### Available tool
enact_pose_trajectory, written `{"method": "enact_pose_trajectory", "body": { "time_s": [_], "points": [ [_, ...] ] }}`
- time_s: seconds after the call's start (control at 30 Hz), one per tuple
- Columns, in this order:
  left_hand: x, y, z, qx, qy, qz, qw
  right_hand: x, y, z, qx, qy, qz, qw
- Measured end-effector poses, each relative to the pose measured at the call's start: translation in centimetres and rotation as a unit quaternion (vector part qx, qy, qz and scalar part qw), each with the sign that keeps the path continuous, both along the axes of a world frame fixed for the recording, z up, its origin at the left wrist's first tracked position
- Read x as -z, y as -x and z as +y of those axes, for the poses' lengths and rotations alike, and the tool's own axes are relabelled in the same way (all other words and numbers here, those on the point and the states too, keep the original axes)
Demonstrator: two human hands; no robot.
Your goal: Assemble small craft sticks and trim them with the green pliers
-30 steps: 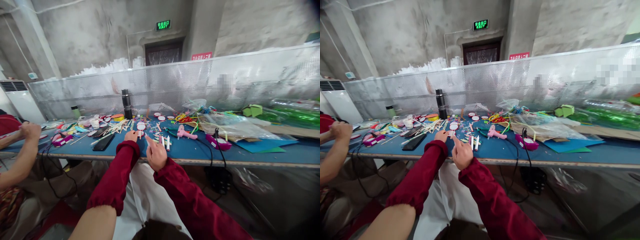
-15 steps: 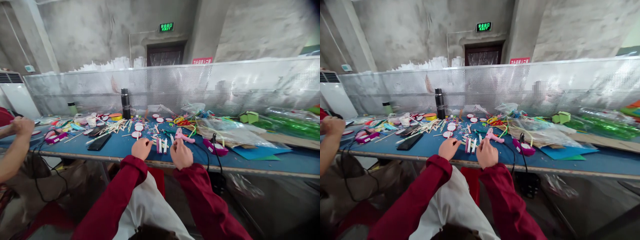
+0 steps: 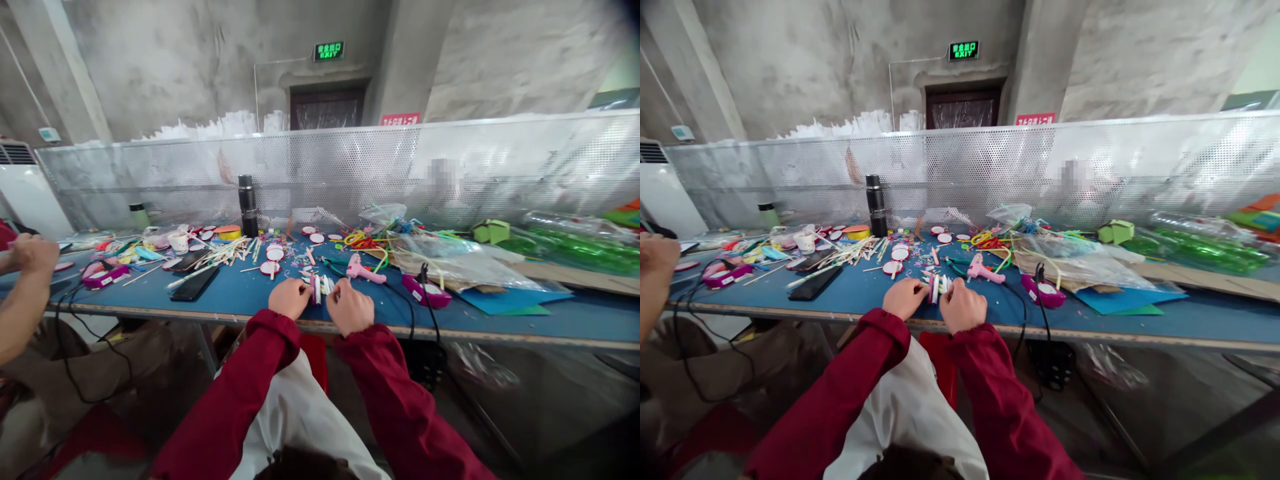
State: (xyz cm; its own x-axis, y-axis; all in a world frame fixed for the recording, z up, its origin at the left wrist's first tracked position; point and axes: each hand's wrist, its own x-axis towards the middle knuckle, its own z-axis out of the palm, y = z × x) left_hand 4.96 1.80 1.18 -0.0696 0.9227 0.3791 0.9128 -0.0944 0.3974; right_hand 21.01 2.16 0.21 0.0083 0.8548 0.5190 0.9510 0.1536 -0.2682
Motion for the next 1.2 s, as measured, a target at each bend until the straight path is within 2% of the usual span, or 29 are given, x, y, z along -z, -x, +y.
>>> {"method": "enact_pose_trajectory", "body": {
  "time_s": [0.33,0.5,0.6,0.7,0.83,0.9,1.03,1.2],
  "points": [
    [0.0,0.1,0.1,0.006,0.008,0.000,1.000,0.1,0.5,-0.6,-0.041,-0.008,0.008,0.999],
    [0.3,0.2,0.1,0.010,-0.009,-0.017,1.000,0.8,0.0,-0.3,-0.066,-0.025,0.034,0.997],
    [-0.1,0.7,0.1,0.011,-0.013,-0.034,0.999,1.3,-0.4,0.1,-0.083,-0.043,0.054,0.994],
    [-1.0,2.2,0.5,-0.022,-0.010,-0.040,0.999,1.6,-0.8,0.5,-0.101,-0.063,0.093,0.989],
    [-2.2,5.3,1.9,-0.139,-0.016,0.015,0.990,1.6,-1.7,0.8,-0.120,-0.083,0.162,0.976],
    [-2.4,6.6,2.8,-0.175,-0.004,0.048,0.983,1.5,-2.2,0.8,-0.121,-0.092,0.185,0.971],
    [-1.7,7.3,4.6,-0.186,0.032,0.028,0.982,1.4,-3.1,0.8,-0.114,-0.110,0.201,0.967],
    [-0.7,6.9,5.4,-0.171,0.012,-0.034,0.985,1.4,-4.0,0.9,-0.121,-0.127,0.196,0.965]
  ]
}}
